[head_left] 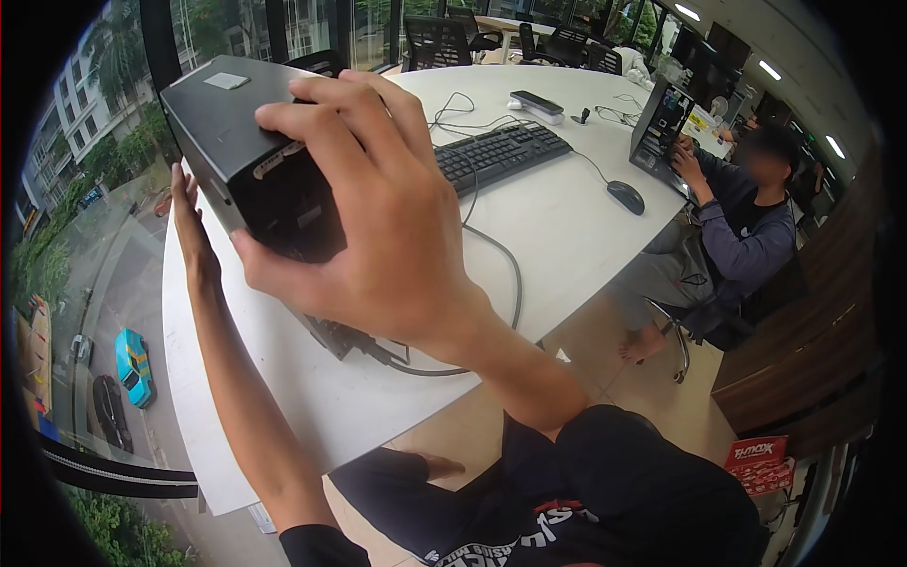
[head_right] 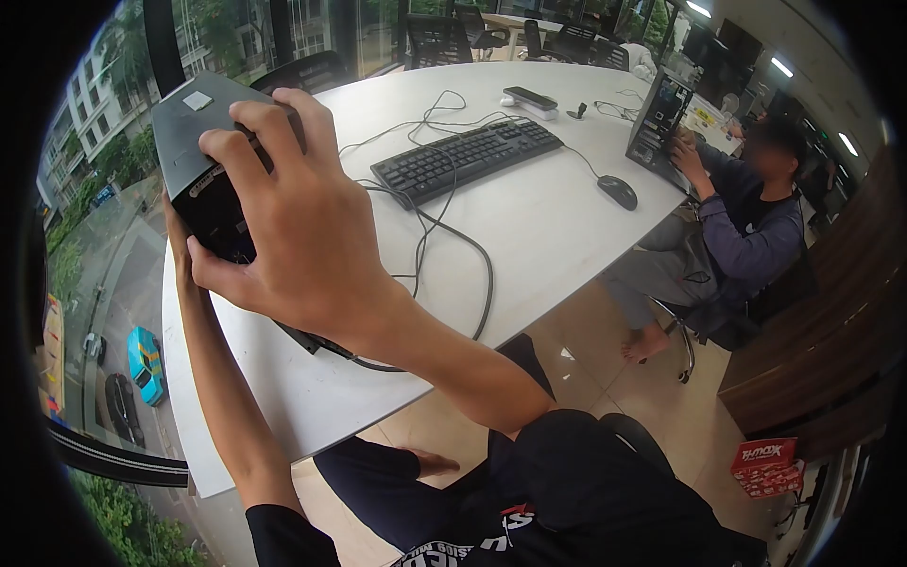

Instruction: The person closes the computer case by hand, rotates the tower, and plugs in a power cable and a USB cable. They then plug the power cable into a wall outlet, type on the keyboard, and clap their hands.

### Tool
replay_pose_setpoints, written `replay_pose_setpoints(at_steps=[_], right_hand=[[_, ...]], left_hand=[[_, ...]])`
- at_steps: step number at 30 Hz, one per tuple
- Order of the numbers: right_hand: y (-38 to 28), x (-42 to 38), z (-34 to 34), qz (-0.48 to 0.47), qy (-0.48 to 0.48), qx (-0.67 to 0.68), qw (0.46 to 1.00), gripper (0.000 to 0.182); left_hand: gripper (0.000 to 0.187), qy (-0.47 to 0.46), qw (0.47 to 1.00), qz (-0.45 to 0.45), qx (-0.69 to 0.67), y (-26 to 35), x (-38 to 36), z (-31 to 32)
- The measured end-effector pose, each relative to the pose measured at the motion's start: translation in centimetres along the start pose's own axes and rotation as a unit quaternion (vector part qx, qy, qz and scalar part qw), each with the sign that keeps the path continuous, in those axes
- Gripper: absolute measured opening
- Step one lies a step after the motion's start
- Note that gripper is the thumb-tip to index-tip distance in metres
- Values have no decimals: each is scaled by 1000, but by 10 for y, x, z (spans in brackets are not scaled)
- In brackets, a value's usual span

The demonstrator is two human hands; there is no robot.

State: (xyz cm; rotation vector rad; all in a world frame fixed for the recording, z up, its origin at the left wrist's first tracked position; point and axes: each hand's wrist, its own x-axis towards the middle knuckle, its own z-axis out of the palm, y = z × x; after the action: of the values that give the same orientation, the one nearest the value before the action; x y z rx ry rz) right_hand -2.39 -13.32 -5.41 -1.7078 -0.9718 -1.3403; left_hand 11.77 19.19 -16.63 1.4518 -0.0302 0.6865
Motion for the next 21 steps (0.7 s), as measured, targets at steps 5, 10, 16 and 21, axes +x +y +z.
replay_pose_setpoints(at_steps=[5,10,16,21], right_hand=[[1,1,3,4,-4,-9,1000,61],[1,3,5,5,-12,-15,1000,60],[5,8,18,0,-11,-14,1000,61],[6,8,21,-2,-11,-24,1000,61]], left_hand=[[79,8,1000,-11,-4,-14,-1,-5],[74,22,1000,9,-1,-5,-16,6],[72,41,998,31,-28,-14,-19,9],[72,45,998,20,-26,-18,-23,7]])
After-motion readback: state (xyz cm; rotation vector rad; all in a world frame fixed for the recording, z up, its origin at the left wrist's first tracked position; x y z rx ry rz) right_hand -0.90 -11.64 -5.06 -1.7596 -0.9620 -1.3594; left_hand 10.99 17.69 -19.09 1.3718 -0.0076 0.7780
